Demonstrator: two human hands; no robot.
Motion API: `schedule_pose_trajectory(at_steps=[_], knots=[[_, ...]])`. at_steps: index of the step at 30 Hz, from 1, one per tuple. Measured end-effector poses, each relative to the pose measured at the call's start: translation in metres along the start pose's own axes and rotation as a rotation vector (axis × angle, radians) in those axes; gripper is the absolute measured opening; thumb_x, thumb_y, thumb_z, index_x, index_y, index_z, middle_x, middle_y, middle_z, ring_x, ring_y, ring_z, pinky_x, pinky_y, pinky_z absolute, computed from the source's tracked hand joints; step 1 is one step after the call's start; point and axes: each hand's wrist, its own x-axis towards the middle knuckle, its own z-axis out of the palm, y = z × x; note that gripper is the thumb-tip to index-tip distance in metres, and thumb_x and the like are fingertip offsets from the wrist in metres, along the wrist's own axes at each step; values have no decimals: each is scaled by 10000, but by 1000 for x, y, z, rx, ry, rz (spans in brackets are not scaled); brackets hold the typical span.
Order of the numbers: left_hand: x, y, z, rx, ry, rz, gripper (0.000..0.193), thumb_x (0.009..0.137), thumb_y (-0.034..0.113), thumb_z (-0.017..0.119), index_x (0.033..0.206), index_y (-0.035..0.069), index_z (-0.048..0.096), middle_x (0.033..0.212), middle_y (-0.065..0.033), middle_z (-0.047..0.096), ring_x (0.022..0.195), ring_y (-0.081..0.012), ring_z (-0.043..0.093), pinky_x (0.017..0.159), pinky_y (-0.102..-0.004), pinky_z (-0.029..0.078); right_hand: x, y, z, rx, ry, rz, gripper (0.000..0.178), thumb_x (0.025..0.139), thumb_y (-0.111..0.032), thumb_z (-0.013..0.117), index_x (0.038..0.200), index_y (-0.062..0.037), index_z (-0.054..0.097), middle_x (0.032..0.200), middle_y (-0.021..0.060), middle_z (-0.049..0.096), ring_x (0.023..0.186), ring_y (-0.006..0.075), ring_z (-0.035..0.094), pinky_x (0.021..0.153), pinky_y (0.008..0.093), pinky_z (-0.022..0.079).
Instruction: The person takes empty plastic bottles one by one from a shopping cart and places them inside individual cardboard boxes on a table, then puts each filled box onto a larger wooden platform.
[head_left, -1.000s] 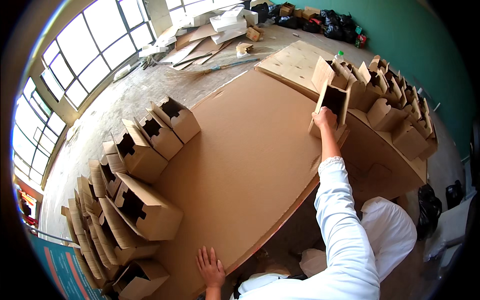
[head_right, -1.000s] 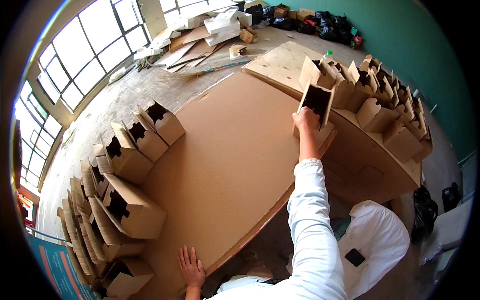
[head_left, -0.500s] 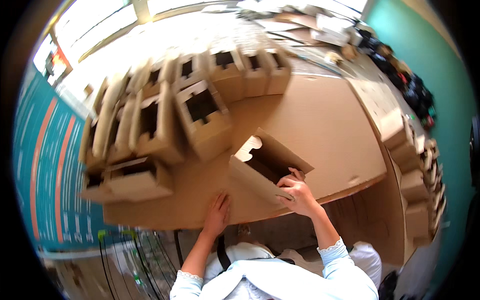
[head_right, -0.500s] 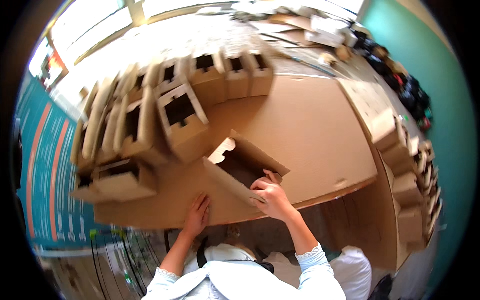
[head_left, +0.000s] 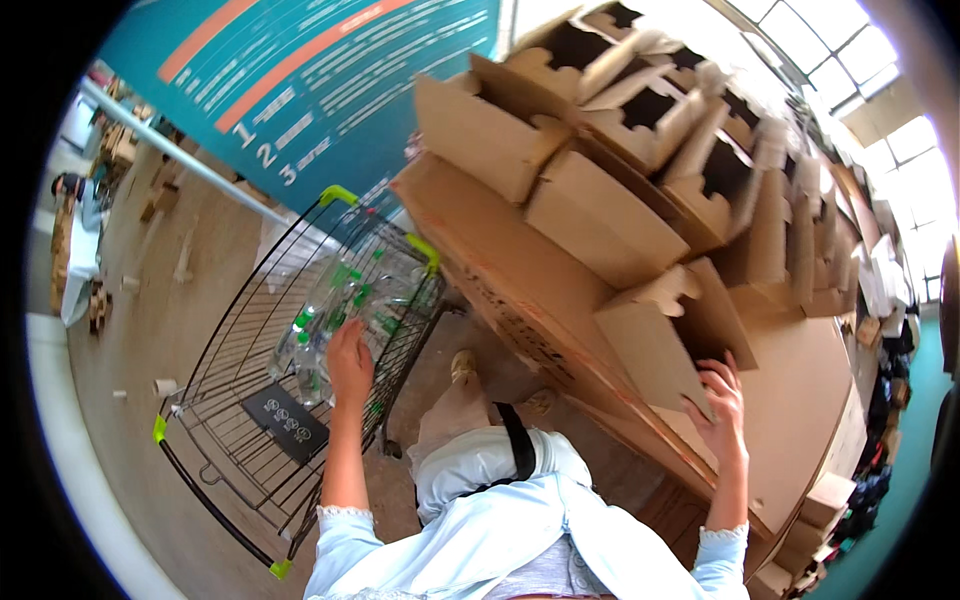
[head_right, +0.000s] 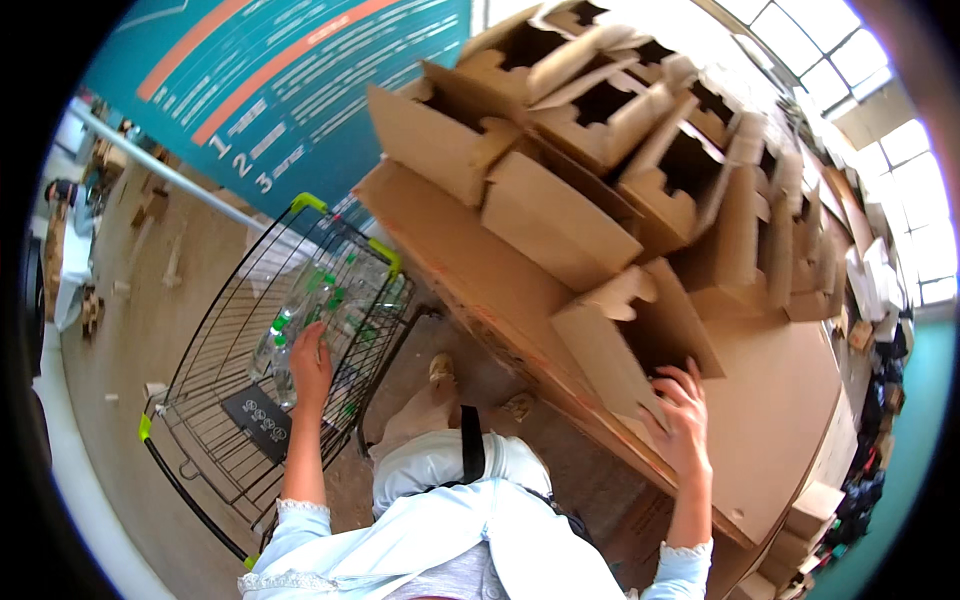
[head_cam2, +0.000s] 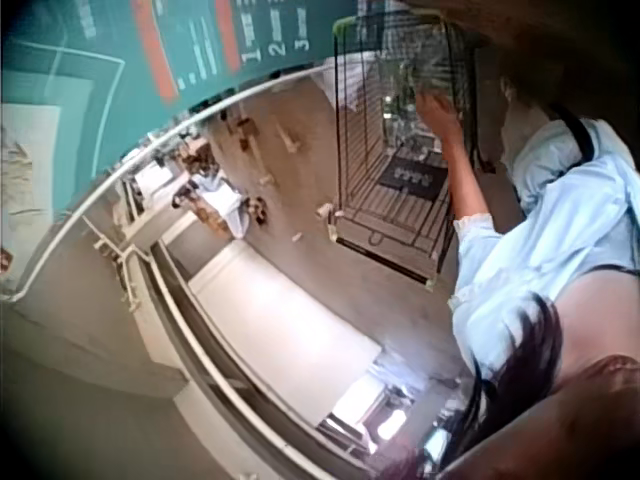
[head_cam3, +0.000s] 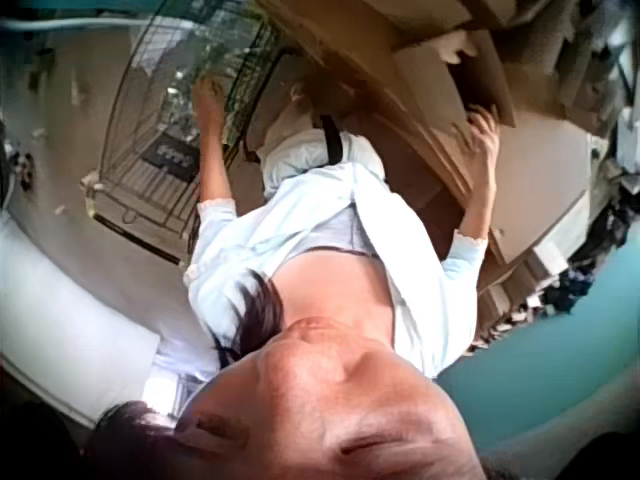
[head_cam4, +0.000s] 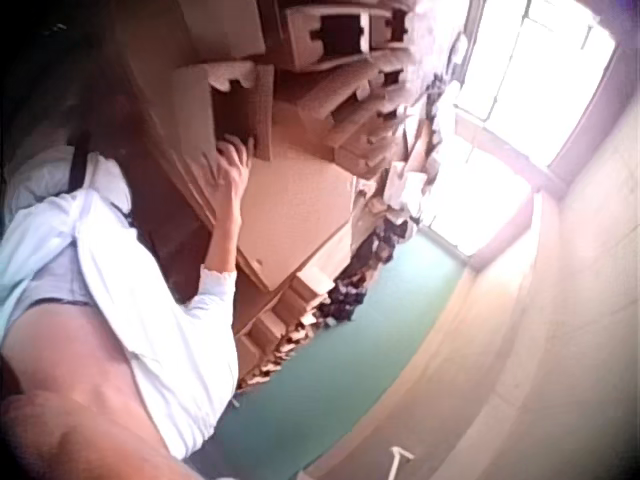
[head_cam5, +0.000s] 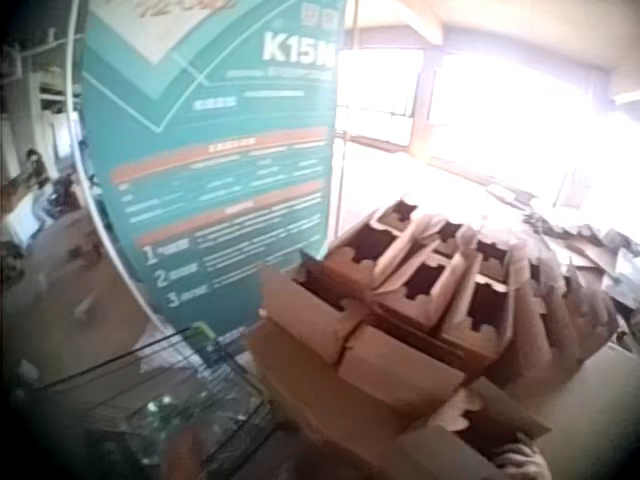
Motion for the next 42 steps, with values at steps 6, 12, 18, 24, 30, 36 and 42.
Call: schedule_pose_trajectory(at_steps=[6,12,18,24,30,36,42], knots=[[-55,-175,60,138,-373,-321,304,794,180,705,1028,-12,674,1049,-225,670,955,-397,641,848,-448,500,-4,-25,-43,-124,-78,164,225,629,16,720,845,-7,662,975,119,609,1119,345,564,1129,557,337],[-72,-233,179,-376,-730,-1137,525,780,274,780,1085,-104,582,869,-237,684,736,-351,693,615,-436,559,-17,-35,-46,-152,-175,309,269,622,67,675,884,22,637,964,148,563,1020,356,547,952,452,431],[-72,-204,223,-415,-493,-1399,701,734,330,826,1105,-181,522,792,-257,664,677,-373,683,596,-472,555,-27,-48,-44,-224,-168,418,243,651,51,664,891,18,657,964,155,559,988,359,536,890,438,435],[-52,-209,218,-32,-538,-1192,903,619,434,854,1153,-196,489,1048,-299,650,980,-401,658,864,-443,520,-27,-42,-28,-164,-102,529,200,715,36,659,915,30,655,988,164,573,902,364,557,838,443,457],[-72,-222,229,-88,-356,-1164,1198,538,487,879,1288,-255,312,1240,-344,554,1180,-407,564,998,-401,458,-24,-33,-23,-207,-105,348,208,696,-9,686,903,12,670,969,159,568,916,366,548,912,474,435],[-59,-245,176,-187,-209,-876,1235,517,517,886,1375,-176,331,1322,-331,514,1246,-418,501,1084,-393,381,-9,-42,-18,-298,-85,258,204,656,-87,729,855,-57,698,872,113,530,934,329,544,1034,563,383],[65,-186,22,-803,105,-641,728,801,225,772,1404,7,427,1303,-144,522,1128,-176,556,999,-380,457,12,-21,-9,-185,-17,99,299,683,-179,768,960,-86,706,992,125,538,1039,324,520,984,503,396]])
